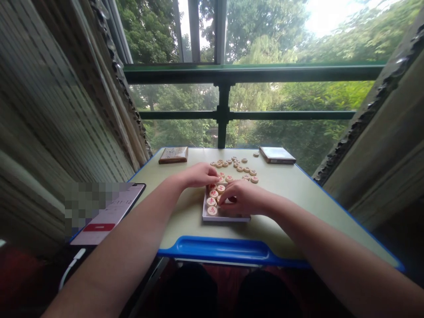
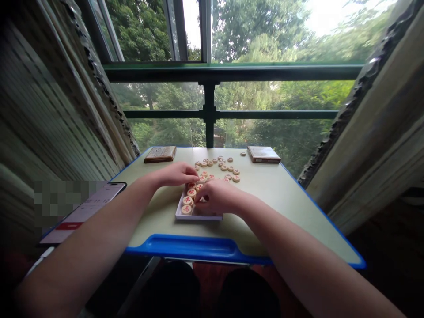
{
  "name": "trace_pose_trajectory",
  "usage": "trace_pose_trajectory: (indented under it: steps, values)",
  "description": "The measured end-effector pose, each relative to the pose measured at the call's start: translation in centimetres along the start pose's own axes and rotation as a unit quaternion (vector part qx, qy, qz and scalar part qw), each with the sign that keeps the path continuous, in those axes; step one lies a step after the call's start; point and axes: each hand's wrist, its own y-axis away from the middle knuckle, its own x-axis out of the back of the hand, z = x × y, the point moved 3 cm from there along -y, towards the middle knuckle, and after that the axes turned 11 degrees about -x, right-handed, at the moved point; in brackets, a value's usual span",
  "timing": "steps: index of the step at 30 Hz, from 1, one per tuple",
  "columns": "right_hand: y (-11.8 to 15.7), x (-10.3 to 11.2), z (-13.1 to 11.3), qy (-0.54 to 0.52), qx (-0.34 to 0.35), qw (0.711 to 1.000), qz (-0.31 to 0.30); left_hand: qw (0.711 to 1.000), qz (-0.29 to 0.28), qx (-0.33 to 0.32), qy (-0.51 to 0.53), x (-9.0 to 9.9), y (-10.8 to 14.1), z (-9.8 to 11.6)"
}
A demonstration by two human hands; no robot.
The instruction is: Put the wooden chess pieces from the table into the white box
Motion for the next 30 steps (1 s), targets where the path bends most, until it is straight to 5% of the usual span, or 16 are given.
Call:
trace_pose_trajectory:
  steps: [11, 24, 30]
  values:
    - [-0.2, 0.2, -0.1, -0.031, 0.055, 0.994, 0.086, 1.0, -0.018, -0.007, -0.008, 0.1, 0.0, 0.0]
    - [-0.2, -0.4, -0.1, -0.032, 0.094, 0.991, 0.092, 1.0, -0.014, -0.009, -0.002, 0.2, 0.0, -0.2]
    - [-0.6, 0.8, 1.8, 0.0, -0.015, 0.98, 0.198, 1.0, 0.02, -0.009, 0.004, 0.2, -0.2, -0.6]
